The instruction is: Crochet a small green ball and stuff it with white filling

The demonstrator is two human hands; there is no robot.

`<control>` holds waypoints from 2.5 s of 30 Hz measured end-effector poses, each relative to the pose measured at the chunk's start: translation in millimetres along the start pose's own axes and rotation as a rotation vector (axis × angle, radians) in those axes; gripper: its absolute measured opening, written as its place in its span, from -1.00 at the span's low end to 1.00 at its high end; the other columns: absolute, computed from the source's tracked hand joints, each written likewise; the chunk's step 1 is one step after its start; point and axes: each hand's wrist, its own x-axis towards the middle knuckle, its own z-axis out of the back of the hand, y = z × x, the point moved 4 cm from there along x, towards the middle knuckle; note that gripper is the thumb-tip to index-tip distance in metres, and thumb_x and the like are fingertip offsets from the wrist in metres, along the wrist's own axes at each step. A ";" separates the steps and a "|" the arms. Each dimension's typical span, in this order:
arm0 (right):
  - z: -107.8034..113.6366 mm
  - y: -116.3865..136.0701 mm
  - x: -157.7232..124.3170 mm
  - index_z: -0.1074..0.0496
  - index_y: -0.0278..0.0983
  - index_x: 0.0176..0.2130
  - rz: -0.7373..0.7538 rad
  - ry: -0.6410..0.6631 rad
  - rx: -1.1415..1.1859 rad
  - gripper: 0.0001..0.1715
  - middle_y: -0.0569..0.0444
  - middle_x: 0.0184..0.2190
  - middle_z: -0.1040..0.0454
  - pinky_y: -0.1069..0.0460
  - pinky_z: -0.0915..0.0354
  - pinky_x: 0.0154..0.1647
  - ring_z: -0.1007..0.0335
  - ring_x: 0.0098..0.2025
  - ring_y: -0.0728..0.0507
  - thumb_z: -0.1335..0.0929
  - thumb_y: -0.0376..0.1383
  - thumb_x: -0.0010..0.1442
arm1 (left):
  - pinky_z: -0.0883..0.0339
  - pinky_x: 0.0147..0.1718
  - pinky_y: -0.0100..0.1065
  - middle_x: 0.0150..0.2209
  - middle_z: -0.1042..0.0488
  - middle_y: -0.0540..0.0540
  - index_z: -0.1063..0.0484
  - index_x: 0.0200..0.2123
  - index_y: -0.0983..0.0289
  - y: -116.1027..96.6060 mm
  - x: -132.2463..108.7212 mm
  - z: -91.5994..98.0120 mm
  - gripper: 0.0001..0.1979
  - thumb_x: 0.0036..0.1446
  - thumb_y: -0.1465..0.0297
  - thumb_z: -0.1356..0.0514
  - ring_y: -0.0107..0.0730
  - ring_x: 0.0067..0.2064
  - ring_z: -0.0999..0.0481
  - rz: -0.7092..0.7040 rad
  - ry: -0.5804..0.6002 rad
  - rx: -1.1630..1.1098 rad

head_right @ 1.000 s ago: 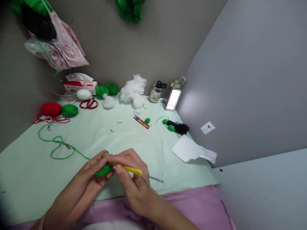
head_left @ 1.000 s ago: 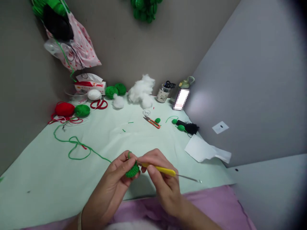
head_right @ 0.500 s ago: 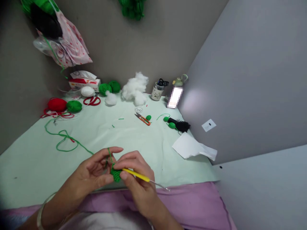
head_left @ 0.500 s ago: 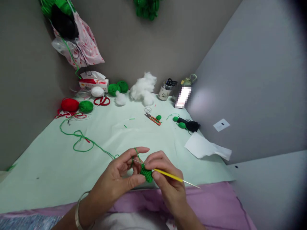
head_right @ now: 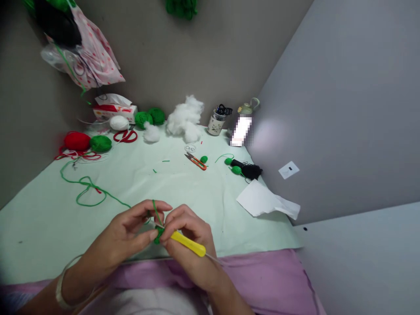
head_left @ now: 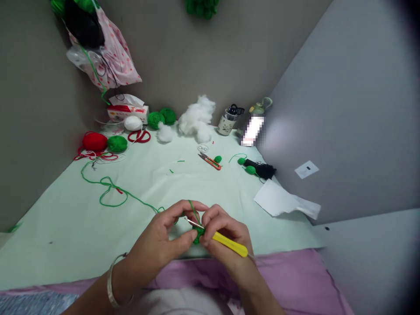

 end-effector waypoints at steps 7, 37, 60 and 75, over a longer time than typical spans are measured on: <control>4.4 -3.1 3.8 -0.59 -0.15 -0.39 -0.071 0.011 0.154 -0.85 0.09 -0.34 -0.48 0.00 -0.39 -0.25 -0.42 -0.30 -0.10 -0.59 -0.28 0.13 | -0.37 -0.08 -0.32 -0.23 -0.52 0.02 -0.60 0.02 0.09 -5.0 -4.4 -0.8 -0.73 0.25 0.28 -0.38 -0.26 -0.13 -0.47 0.036 0.057 -0.079; 8.3 -0.9 4.0 -0.67 -0.07 -0.10 0.093 0.002 0.009 -0.84 0.01 -0.20 -0.56 0.00 -0.38 -0.21 -0.46 -0.18 -0.13 -0.43 -0.21 0.41 | -0.28 -0.22 -0.36 -0.26 -0.44 0.01 -0.52 0.22 0.04 11.6 -8.5 -10.8 -0.38 0.08 0.29 -0.53 -0.37 -0.23 -0.38 0.076 0.049 -0.444; 5.8 -19.2 7.7 -0.71 -0.07 -0.14 0.044 -0.155 0.143 -0.88 0.09 -0.25 -0.64 0.05 -0.39 -0.27 -0.46 -0.33 -0.03 -0.49 -0.20 0.35 | -0.37 -0.04 -0.35 -0.16 -0.42 0.02 -0.52 0.22 -0.02 23.8 -5.0 -8.4 -0.50 0.23 0.32 -0.44 -0.33 -0.04 -0.50 0.025 0.001 -0.420; 3.0 -25.9 0.9 -0.69 -0.06 -0.09 0.053 -0.169 0.114 -0.83 0.07 -0.16 -0.58 0.03 -0.40 -0.19 -0.48 -0.22 -0.05 -0.44 -0.25 0.41 | -0.35 -0.03 -0.30 -0.19 -0.46 0.00 -0.33 0.37 0.03 19.3 -8.6 -10.8 -0.39 0.31 0.40 -0.34 -0.40 -0.18 -0.42 0.063 -0.008 -0.476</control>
